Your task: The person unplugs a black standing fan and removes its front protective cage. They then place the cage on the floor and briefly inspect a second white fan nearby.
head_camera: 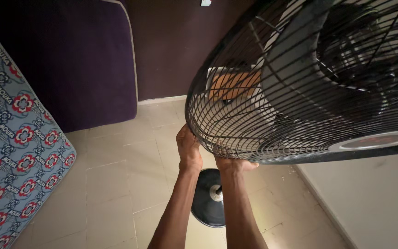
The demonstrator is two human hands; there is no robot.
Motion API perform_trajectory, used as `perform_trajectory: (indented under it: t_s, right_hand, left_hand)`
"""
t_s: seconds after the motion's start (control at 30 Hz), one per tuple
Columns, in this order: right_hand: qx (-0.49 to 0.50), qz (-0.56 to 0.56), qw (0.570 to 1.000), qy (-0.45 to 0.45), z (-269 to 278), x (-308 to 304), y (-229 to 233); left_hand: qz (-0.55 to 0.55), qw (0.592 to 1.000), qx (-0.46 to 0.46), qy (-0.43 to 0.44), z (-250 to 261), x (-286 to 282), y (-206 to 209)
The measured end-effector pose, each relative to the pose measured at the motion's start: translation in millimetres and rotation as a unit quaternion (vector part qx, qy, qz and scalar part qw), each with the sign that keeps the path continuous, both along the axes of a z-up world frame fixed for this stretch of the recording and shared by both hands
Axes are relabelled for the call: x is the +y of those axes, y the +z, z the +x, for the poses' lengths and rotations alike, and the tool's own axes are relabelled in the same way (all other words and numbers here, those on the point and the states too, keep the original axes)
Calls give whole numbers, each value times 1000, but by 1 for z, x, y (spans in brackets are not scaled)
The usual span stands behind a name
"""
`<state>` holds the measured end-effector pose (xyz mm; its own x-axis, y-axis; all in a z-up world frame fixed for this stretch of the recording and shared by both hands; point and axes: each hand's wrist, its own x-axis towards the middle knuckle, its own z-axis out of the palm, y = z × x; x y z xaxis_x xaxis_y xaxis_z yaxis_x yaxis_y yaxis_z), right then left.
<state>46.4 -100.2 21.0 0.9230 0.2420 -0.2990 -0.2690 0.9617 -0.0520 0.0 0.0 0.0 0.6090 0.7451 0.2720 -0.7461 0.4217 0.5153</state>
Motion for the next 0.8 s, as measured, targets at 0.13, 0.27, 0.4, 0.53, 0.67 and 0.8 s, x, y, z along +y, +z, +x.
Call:
perform_trajectory:
  t_s: [0.13, 0.27, 0.4, 0.53, 0.67, 0.8]
  right_hand:
    - [8, -3, 1000, -1, -2, -1, 0]
    - [-29, -9, 999, 18, -5, -4, 2]
    - [-2, -4, 1000, 20, -4, 0, 5]
    - [4, 14, 999, 31, -9, -4, 11]
    - [26, 21, 999, 7, -4, 0, 6]
    - [14, 12, 1000, 4, -6, -1, 9]
  left_hand:
    - [6, 1000, 2, 4, -4, -2, -7]
    - [53, 998, 22, 30, -1, -1, -10]
    - [13, 1000, -15, -11, 4, 2, -17]
    - [29, 984, 86, -151, -3, 28, -13]
    - [70, 889, 235, -387, -27, 76, 15]
    - [171, 786, 397, -442, -41, 97, 64]
